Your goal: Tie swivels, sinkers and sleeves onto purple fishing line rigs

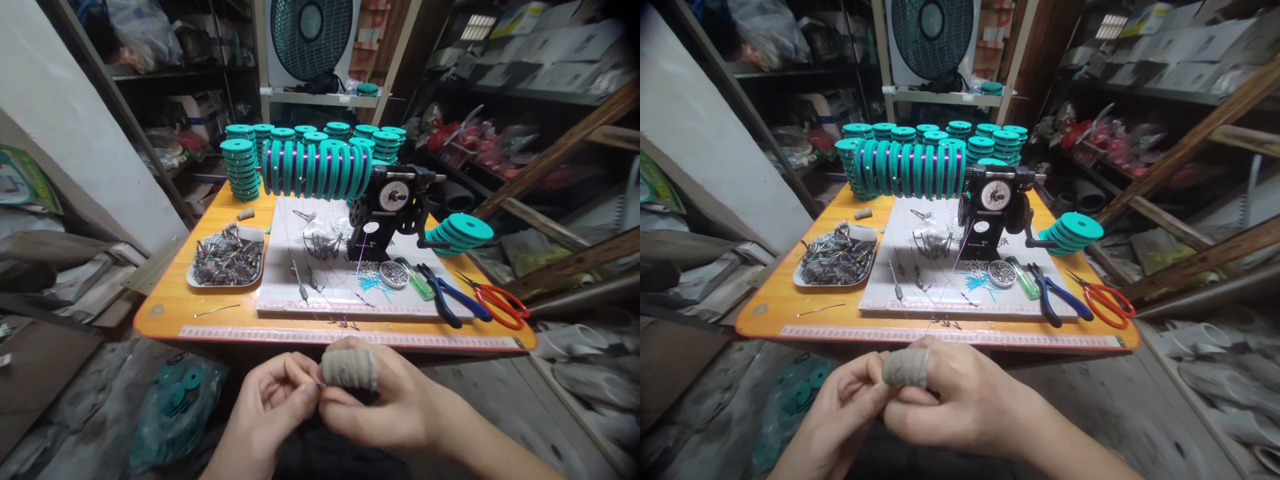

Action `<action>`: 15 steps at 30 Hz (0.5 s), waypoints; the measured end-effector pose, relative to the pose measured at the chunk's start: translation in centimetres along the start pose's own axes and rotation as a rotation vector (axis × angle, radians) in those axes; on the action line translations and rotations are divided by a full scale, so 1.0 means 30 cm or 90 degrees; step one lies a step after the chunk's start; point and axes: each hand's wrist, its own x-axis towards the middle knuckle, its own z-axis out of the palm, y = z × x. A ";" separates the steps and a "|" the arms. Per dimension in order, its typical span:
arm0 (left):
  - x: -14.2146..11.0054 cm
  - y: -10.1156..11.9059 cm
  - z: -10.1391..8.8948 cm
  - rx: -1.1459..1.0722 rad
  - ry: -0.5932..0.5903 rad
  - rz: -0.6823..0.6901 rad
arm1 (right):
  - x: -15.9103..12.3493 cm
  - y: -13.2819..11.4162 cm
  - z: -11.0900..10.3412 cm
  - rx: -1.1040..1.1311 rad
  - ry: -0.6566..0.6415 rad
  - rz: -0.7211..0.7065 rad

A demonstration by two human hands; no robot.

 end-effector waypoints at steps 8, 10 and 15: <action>0.017 -0.043 -0.005 0.563 0.095 0.573 | 0.012 0.007 0.019 0.024 0.071 0.095; 0.023 -0.051 -0.009 0.778 0.124 0.875 | 0.023 0.019 0.029 0.015 0.107 0.115; 0.014 -0.028 -0.016 0.575 0.058 0.505 | 0.019 0.023 0.026 -0.071 0.099 0.040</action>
